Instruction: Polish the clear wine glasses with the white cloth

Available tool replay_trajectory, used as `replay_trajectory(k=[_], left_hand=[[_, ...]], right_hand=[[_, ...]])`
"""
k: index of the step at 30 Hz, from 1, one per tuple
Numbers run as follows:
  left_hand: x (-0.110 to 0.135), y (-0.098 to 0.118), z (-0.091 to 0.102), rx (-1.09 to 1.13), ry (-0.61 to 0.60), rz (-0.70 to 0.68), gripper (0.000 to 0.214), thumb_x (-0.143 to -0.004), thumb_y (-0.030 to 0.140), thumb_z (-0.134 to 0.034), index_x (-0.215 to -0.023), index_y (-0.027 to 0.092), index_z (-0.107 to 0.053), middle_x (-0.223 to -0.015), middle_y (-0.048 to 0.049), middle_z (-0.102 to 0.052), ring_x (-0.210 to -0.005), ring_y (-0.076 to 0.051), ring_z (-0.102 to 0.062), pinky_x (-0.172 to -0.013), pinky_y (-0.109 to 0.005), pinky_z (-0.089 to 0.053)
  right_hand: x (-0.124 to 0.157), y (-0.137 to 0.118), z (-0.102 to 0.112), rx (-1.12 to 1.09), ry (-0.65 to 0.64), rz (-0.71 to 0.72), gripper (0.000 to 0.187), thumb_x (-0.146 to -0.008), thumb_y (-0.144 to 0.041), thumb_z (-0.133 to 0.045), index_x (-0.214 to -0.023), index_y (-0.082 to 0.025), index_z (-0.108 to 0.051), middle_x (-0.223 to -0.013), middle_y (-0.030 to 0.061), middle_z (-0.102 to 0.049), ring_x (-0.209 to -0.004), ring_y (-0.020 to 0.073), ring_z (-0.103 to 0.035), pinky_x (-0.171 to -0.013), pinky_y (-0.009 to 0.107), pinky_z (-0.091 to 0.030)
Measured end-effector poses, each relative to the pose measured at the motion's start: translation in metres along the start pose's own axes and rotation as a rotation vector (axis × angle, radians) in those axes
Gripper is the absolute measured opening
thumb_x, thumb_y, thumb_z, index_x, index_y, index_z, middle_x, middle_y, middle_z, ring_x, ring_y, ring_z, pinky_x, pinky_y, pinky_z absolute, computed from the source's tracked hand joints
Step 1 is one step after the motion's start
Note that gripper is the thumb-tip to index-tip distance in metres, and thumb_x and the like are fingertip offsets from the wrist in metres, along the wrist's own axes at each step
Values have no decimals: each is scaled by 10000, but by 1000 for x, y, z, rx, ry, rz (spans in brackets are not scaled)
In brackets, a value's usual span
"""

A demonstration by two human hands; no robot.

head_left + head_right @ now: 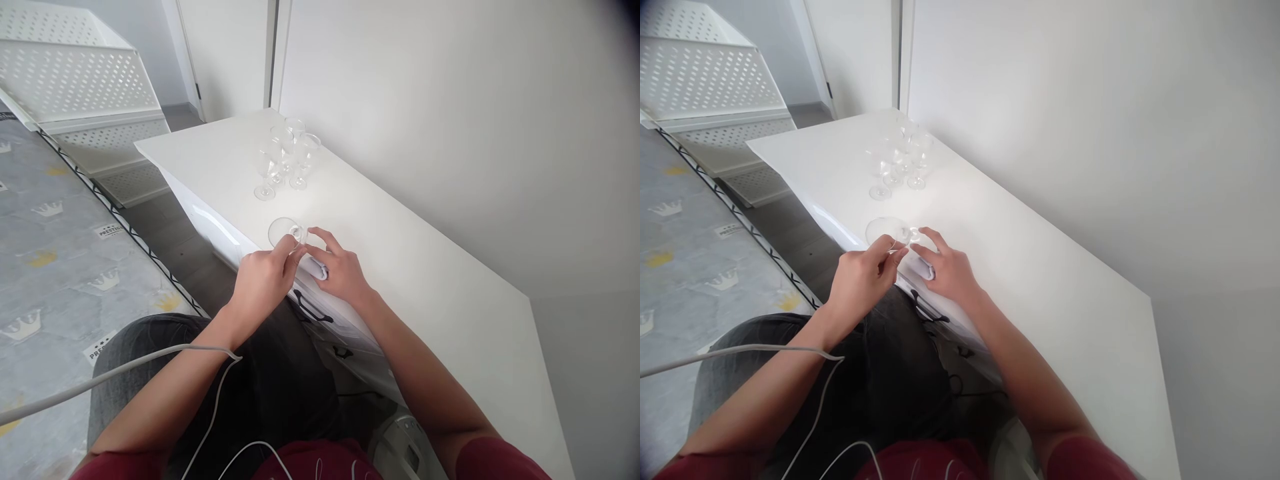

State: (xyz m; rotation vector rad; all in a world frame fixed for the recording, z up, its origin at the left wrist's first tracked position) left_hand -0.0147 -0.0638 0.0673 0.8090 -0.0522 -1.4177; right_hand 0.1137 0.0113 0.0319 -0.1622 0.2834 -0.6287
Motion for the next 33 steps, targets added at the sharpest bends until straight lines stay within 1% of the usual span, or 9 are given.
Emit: replay_trajectory(k=[2, 5, 7, 11, 15, 18, 24, 28, 33], left_hand=[[1, 3, 0, -4, 9, -25, 258, -1094, 402, -498, -983, 207, -626, -510, 60, -456, -411, -123, -393, -479, -263, -222], [2, 10, -2, -14, 18, -82, 232, -1087, 390, -515, -997, 205, -623, -522, 56, -496, -413, -117, -404, -477, -266, -211], [3, 14, -2, -20, 32, -106, 221, -1087, 384, -518, -1005, 206, -621, -531, 53, -519, -419, -115, -425, -477, -265, -207], [3, 16, 0, 9, 57, -135, 188, -1093, 371, -519, -1044, 214, -609, -548, 62, -533, -427, -105, -449, -477, -254, -223], [3, 16, 0, 47, 58, -140, 157, -1095, 365, -525, -1079, 220, -584, -561, 74, -533, -422, -98, -451, -471, -241, -242], [3, 16, -1, 80, 39, -140, 137, -1088, 340, -538, -1166, 230, -563, -594, 77, -564, -439, -104, -492, -479, -231, -280], [0, 15, -8, 151, -66, -114, 349, -1056, 264, -552, -1393, 268, -466, -631, 94, -585, -479, -124, -552, -498, -218, -365], [-2, 14, -15, 156, -135, -92, 450, -1044, 231, -539, -1472, 267, -404, -680, 79, -637, -516, -138, -600, -495, -216, -368], [-4, 10, -19, 156, -157, -64, 517, -1047, 234, -525, -1533, 258, -349, -708, 72, -664, -521, -141, -604, -503, -222, -374]], right_hand=[[-1, 2, -2, 24, -25, -28, 535, -903, -278, -650, -1436, -329, -649, -1730, 13, -411, -800, 151, -684, -619, 311, -524], [-1, 4, -6, 45, -63, -53, 516, -898, -265, -633, -1409, -334, -659, -1735, -13, -408, -818, 157, -699, -612, 307, -514], [-2, 3, -6, 61, -77, -54, 503, -903, -274, -623, -1401, -334, -661, -1734, -25, -414, -840, 170, -711, -625, 313, -522], [-2, -1, -8, 100, -109, -42, 500, -920, -285, -603, -1414, -346, -649, -1760, -38, -364, -832, 178, -714, -620, 325, -528], [-2, -1, -9, 127, -131, -53, 469, -941, -321, -599, -1405, -348, -659, -1739, -28, -400, -885, 204, -731, -628, 336, -537], [-2, -3, -9, 137, -134, -54, 483, -969, -343, -575, -1447, -361, -635, -1731, -26, -412, -885, 206, -733, -637, 343, -541], [-3, -3, -12, 159, -175, -67, 514, -1011, -387, -532, -1522, -378, -585, -1699, 5, -461, -845, 202, -729, -607, 336, -511], [-3, -2, -16, 157, -195, -66, 545, -1017, -373, -530, -1561, -358, -550, -1694, 24, -476, -936, 229, -745, -643, 338, -531], [-4, -3, -17, 123, -193, -63, 534, -1030, -362, -534, -1563, -328, -552, -1702, 24, -475, -1073, 256, -750, -712, 343, -574]])
Point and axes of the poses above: each hand's wrist, its own x-axis away from the middle knuckle, its own z-axis out of the back of the hand, y = z × x, the point moved 10 cm from there along -x, towards the middle knuckle
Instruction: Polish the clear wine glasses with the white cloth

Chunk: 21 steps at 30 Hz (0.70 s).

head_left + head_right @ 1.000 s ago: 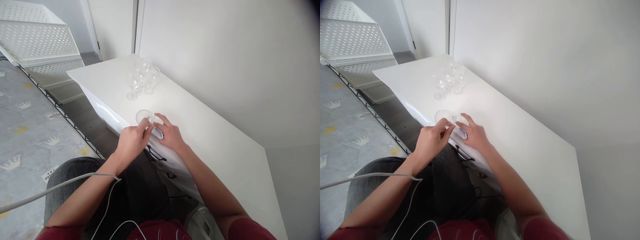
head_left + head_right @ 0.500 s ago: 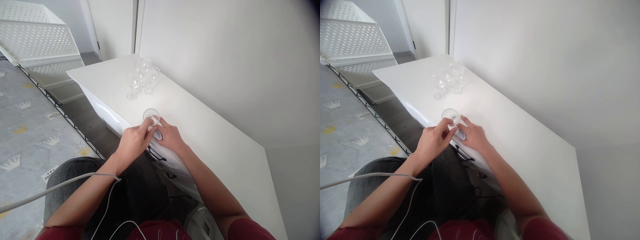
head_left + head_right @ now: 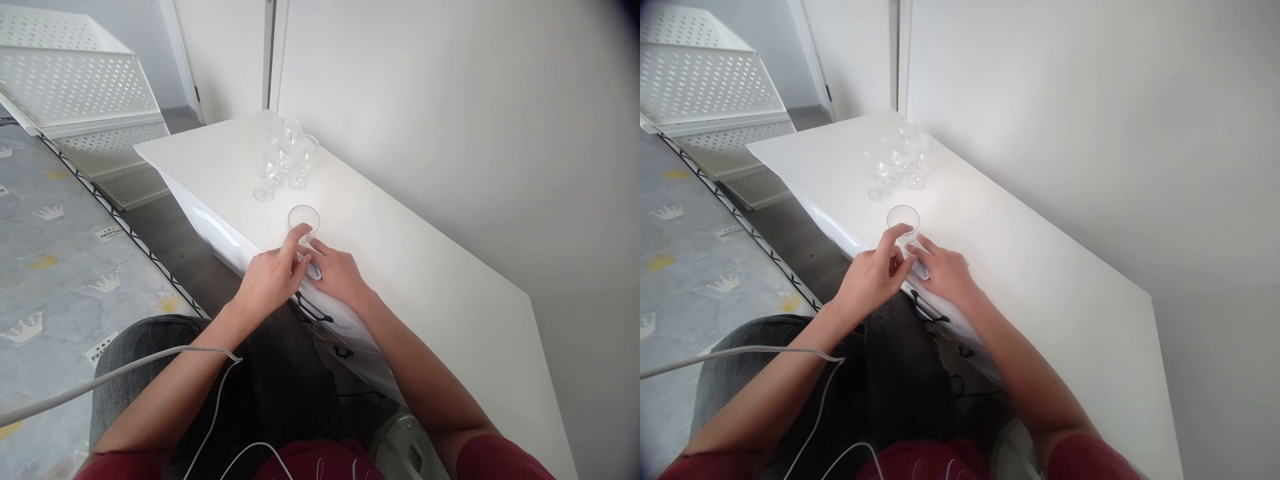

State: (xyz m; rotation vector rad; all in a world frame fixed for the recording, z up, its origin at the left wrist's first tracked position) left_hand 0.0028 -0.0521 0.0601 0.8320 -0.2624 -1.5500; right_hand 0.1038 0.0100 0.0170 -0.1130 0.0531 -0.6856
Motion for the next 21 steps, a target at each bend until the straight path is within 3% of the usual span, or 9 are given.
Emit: replay_trajectory(k=[7, 17, 21], left_hand=[[-3, -4, -5, -37, -4, -2, 732, -1027, 226, -525, -1685, 276, -207, -686, 62, -651, -495, -149, -562, -497, -240, -364], [-4, -9, -4, -83, 6, 28, 707, -1036, 240, -522, -1686, 302, -249, -687, 49, -658, -500, -159, -556, -514, -241, -349], [-3, -9, -1, 5, 32, 28, 774, -1035, 255, -551, -1713, 278, -178, -701, 38, -672, -511, -159, -565, -525, -256, -382]], right_hand=[[-1, -5, 6, -62, 22, 23, 486, -1051, -364, -511, -1529, -323, -579, -1686, -29, -498, -1162, 249, -738, -732, 347, -600], [-2, -7, 7, -68, 0, 20, 476, -1030, -340, -536, -1502, -334, -596, -1683, -36, -499, -1150, 251, -745, -742, 354, -613], [-3, -7, 5, -40, 4, -8, 520, -1037, -378, -513, -1556, -356, -536, -1704, -41, -469, -1182, 254, -740, -728, 357, -621]])
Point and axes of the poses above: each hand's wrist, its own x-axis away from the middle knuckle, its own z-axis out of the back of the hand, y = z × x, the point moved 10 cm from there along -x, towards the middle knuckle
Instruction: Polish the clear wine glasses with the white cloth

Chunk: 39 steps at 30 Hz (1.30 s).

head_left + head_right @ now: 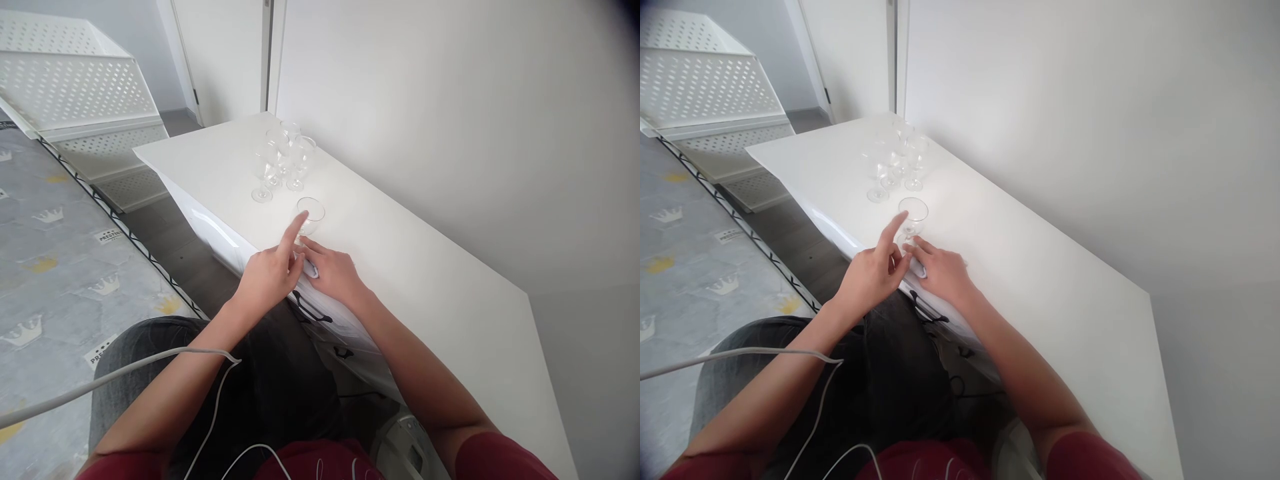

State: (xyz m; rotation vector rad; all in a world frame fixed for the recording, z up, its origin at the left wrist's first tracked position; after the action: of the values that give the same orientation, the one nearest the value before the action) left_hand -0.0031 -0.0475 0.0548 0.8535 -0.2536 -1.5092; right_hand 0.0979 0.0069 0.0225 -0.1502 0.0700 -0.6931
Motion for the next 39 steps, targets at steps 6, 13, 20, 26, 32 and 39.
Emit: replay_trajectory(k=[6, 13, 20, 26, 32, 39], left_hand=[[-2, -12, 17, 94, 81, 53, 761, -1019, 296, -576, -1682, 248, -204, -707, 24, -682, -507, -166, -582, -536, -282, -415], [-10, -45, 27, 268, 90, 162, 577, -995, 310, -590, -1535, 247, -398, -659, 60, -620, -514, -157, -594, -555, -294, -463], [-27, -94, 20, 746, 206, 287, 404, -937, 373, -705, -1306, 276, -571, -1068, -22, -609, -594, -98, -646, -534, -275, -545], [-55, -133, 28, 1005, 341, 372, 480, -881, 381, -749, -1296, 288, -527, -1409, -103, -467, -829, -136, -750, -680, -297, -642], [-63, -147, 23, 1089, 280, 371, 569, -905, 427, -738, -1404, 325, -484, -1613, -153, -396, -953, -222, -797, -735, -334, -672], [-75, -138, 11, 1228, 175, 340, 671, -906, 422, -739, -1508, 326, -457, -1690, -166, -399, -1214, -345, -747, -890, -418, -673]], right_hand=[[-3, 66, 2, 100, -4, -316, 629, -1042, -484, -484, -1653, -355, -406, -1761, 41, -368, -1127, 334, -755, -854, 492, -637], [16, 159, 14, 116, 23, -690, 640, -1044, -427, -424, -1665, -275, -393, -1761, 91, -362, -1323, 379, -650, -1030, 540, -570], [19, 151, 16, 131, 36, -702, 605, -1040, -396, -424, -1620, -227, -421, -1676, 189, -440, -1163, 358, -718, -911, 490, -587], [30, 157, 19, 103, 20, -859, 565, -1036, -459, -417, -1452, -98, -541, -1439, 290, -582, -1083, 412, -738, -874, 525, -585], [39, 165, 20, 85, 36, -959, 652, -1041, -492, -428, -1527, -58, -455, -1550, 364, -470, -1132, 439, -736, -906, 530, -583], [33, 108, 20, 105, 133, -766, 462, -1028, -382, -473, -1404, -120, -529, -1420, 280, -497, -852, 330, -754, -729, 479, -588]])
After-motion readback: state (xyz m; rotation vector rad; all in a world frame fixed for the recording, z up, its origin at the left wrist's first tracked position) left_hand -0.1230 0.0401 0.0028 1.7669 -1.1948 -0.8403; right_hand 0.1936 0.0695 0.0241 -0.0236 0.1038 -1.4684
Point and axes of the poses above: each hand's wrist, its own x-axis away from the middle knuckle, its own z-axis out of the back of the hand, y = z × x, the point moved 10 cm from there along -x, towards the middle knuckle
